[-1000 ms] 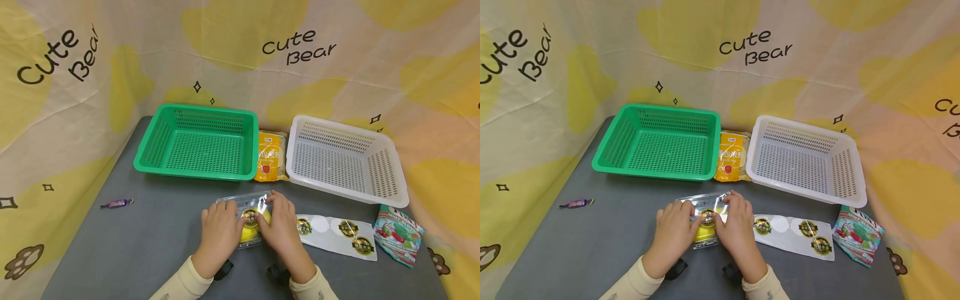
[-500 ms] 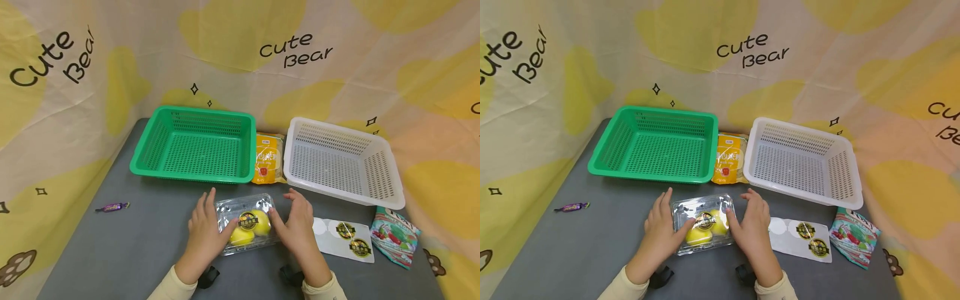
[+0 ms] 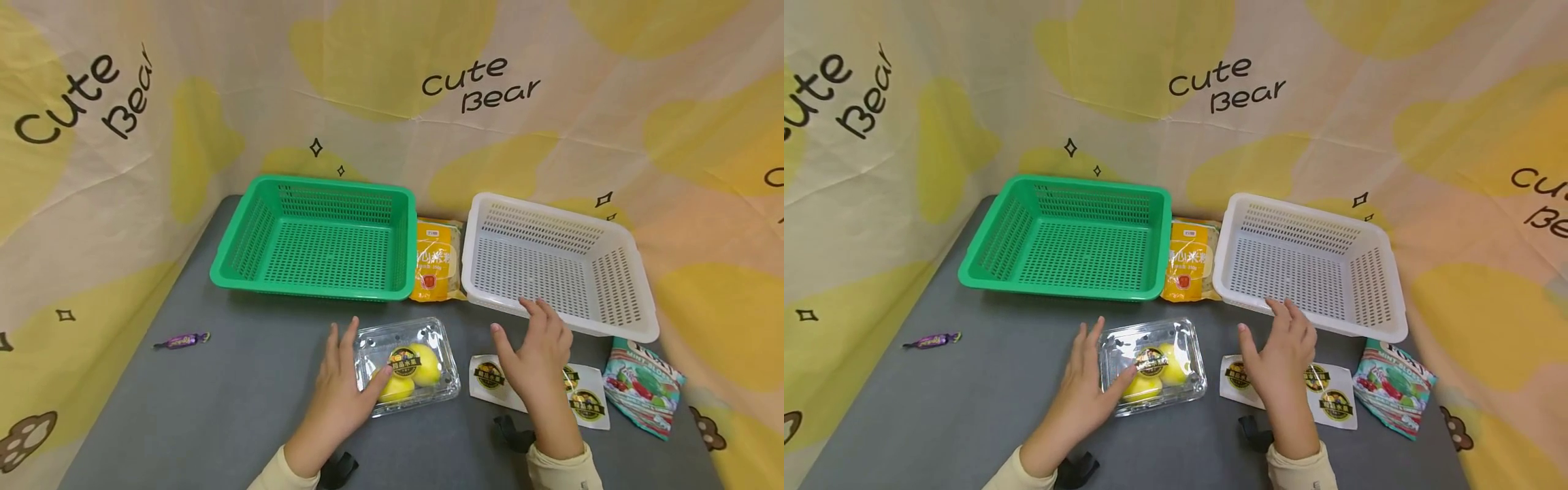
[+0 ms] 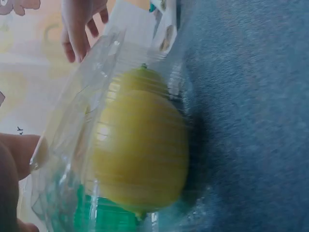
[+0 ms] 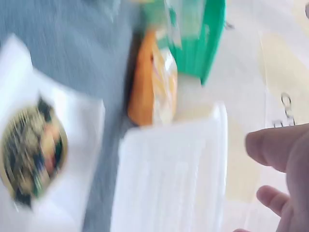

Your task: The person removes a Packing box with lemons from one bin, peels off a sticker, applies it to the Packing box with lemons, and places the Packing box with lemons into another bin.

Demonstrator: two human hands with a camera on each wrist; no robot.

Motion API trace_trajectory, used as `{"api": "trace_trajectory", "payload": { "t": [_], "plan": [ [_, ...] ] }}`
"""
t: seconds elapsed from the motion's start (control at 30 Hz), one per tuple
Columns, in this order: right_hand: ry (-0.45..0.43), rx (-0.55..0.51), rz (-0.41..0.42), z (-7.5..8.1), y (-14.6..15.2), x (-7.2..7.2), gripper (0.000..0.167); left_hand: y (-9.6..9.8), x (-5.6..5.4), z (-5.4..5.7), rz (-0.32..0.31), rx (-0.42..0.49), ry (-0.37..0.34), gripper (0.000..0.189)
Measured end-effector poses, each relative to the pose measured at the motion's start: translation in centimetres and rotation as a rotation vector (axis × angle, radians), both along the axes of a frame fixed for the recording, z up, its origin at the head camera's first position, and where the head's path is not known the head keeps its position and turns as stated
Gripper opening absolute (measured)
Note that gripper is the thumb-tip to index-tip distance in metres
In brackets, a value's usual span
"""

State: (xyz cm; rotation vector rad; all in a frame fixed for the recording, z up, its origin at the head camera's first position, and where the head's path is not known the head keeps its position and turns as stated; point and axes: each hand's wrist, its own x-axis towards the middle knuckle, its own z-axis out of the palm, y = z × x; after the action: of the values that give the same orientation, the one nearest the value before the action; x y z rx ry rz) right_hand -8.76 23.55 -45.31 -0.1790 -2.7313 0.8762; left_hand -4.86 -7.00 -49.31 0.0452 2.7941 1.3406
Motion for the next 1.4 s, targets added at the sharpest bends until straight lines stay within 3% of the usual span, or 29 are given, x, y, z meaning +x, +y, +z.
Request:
{"api": "trace_trajectory", "payload": {
  "t": [0.13,0.37,1.0,1.4],
  "plan": [
    [-0.072,0.022,-0.057,0.8,2.1,-0.3,0.073,-0.1,0.4,-0.2,0.002,0.011,-0.005,0.094],
    [-0.128,0.016,-0.088,1.5,4.9,-0.6,0.078,-0.4,0.7,-0.4,0.007,0.024,0.000,0.085],
    [-0.264,0.041,-0.158,-0.3,8.7,-1.2,0.085,-0.4,0.8,-1.5,-0.010,0.067,-0.068,0.076],
    [-0.185,0.013,-0.158,-1.5,8.6,-1.3,0.066,-0.1,1.1,-1.4,-0.021,0.125,-0.062,0.074]
  ]
}}
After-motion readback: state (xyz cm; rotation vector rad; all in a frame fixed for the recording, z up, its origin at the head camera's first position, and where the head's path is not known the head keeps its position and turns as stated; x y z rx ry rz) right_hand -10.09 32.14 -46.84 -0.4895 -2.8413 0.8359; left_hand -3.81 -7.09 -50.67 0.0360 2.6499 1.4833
